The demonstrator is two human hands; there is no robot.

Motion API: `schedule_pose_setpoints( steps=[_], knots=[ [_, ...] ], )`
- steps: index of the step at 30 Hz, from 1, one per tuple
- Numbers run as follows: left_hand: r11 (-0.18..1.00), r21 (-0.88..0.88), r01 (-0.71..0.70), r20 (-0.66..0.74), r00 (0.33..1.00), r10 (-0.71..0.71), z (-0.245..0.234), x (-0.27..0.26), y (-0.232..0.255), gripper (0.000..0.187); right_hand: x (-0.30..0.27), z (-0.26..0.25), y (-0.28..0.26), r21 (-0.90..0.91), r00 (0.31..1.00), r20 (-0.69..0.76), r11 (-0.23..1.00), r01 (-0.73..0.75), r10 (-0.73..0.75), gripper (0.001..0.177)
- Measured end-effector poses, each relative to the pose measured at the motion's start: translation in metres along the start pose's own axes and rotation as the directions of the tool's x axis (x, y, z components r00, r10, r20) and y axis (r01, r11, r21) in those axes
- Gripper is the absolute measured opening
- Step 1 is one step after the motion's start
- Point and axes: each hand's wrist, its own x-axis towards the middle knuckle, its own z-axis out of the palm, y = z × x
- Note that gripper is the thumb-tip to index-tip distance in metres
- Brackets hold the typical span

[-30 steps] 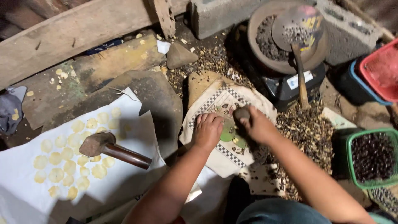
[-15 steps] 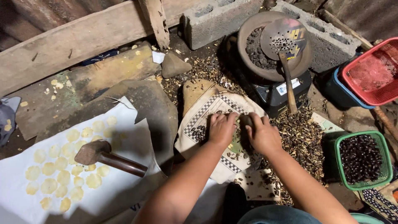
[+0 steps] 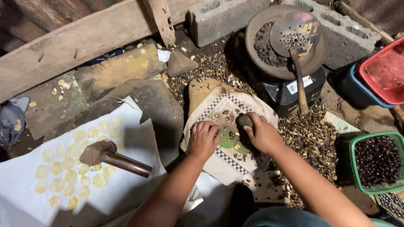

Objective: Manually processing nuts by cracking shells with a mallet and stone, and stirring them in a roasting pot.

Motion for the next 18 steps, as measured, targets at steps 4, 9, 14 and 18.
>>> schedule_pose_setpoints(
  steps=[4, 9, 14, 18],
  knots=[
    [1.000, 0.009, -0.015, -0.003, 1.000, 0.015, -0.006, 0.010, 0.002, 0.025, -0.001, -0.034, -0.031, 0.187, 0.989, 0.081, 0.973, -0.136, 0.123, 0.052],
    [0.998, -0.006, 0.063, 0.011, 0.998, -0.063, -0.007, 0.020, 0.013, 0.013, 0.028, -0.009, -0.007, -0.115, 0.982, 0.137, 0.987, -0.114, 0.130, 0.050],
    [0.997, -0.002, 0.080, -0.007, 0.997, -0.080, 0.011, 0.032, 0.018, 0.013, -0.014, -0.017, -0.024, -0.361, 0.993, 0.120, 0.930, 0.062, -0.019, 0.050],
    [0.995, -0.063, 0.076, -0.015, 0.997, -0.077, 0.041, 0.055, 0.032, 0.011, -0.015, 0.005, 0.008, -0.241, 0.990, 0.072, 0.965, -0.103, 0.124, 0.051]
  ],
)
